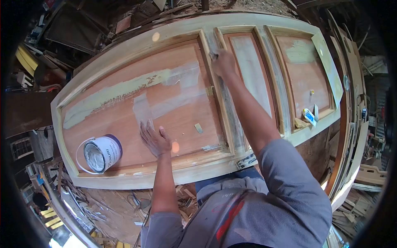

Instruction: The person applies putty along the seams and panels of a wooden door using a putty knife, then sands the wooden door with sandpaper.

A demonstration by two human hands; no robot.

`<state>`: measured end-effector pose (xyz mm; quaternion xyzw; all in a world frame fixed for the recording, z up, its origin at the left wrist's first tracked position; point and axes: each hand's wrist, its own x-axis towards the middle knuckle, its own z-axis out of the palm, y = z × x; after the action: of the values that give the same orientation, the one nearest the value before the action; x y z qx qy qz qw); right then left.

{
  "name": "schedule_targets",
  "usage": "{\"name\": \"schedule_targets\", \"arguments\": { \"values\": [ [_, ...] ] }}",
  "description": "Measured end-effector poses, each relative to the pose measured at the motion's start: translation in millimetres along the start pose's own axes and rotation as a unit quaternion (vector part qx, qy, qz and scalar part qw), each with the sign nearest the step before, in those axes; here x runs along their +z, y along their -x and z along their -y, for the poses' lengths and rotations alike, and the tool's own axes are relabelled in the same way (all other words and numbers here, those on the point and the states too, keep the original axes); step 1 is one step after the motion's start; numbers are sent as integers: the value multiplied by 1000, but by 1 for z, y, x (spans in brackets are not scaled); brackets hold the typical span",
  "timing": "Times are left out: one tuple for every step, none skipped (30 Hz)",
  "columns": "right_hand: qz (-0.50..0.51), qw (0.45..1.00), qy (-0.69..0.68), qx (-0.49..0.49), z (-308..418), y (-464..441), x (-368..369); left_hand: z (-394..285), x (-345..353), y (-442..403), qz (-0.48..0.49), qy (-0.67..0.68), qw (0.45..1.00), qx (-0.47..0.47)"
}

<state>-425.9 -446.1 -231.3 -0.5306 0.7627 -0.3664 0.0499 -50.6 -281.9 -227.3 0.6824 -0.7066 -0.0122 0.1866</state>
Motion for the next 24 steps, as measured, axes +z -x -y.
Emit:
{"name": "schedule_targets", "arguments": {
  "values": [
    [37, 999, 2, 38, 1, 0, -2, 0, -1, 0, 5, -2, 1000, -2],
    [73, 995, 6, 75, 1, 3, -7, -1, -2, 0, 9, -2, 1000, -4],
    [108, 988, 10, 110, 8, 9, -17, -2, -3, -1, 12, -1, 1000, -8],
    [101, 992, -1, 75, 7, 30, -28, -1, -3, -1, 14, -5, 1000, -6],
    [94, 995, -13, 39, 4, 55, -42, 0, -2, -1, 15, -9, 1000, -5],
    [72, 996, -50, 18, 5, 78, -54, 1, -1, -1, 17, -16, 1000, -4],
    [52, 995, -88, 0, 6, 91, -59, 2, 0, -2, 16, -14, 1000, -2],
    [61, 996, -68, -7, 7, 84, -56, 3, 0, -3, 16, -12, 1000, 1],
    [70, 996, -48, -10, 6, 75, -52, 4, -1, -2, 18, -11, 1000, 6],
    [77, 997, -28, -14, 5, 63, -46, 4, -3, -1, 24, -11, 1000, 6],
    [52, 998, -20, -26, 0, 39, -27, 3, -4, -1, 25, -11, 1000, 4],
    [26, 999, -12, -40, -5, 6, -3, 2, -4, -4, 25, -10, 1000, 1],
    [39, 999, 11, 0, -3, -31, 16, 1, -3, -4, 22, -9, 1000, -1],
    [53, 997, 35, 42, -2, -58, 31, 2, -2, -4, 20, -9, 1000, -1],
    [72, 996, 28, 50, -1, -73, 37, 3, -2, -4, 21, -10, 1000, 1],
    [91, 994, 21, 60, 0, -84, 38, 4, -4, -4, 23, -11, 1000, 1],
    [109, 991, 18, 69, 0, -90, 35, 3, -5, -4, 25, -8, 1000, 0],
    [116, 990, 34, 79, -4, -78, 31, 2, -4, -4, 27, -3, 1000, -1],
    [119, 988, 50, 85, -9, -58, 25, 2, -4, -5, 28, -3, 1000, 1],
    [93, 994, -8, 61, -12, -31, 14, 3, -4, -5, 26, -3, 1000, 2],
    [70, 995, -66, 39, -12, -10, 6, 4, -4, -5, 28, -5, 1000, 4],
    [75, 996, -41, 39, -7, -9, 2, 4, -4, -5, 28, -5, 1000, 2],
    [80, 996, -16, 39, -3, -10, -1, 3, -3, -6, 27, -7, 1000, 2],
    [84, 995, 8, 44, 0, -7, -3, 3, -5, -5, 29, -10, 1000, 5]
  ]
}}
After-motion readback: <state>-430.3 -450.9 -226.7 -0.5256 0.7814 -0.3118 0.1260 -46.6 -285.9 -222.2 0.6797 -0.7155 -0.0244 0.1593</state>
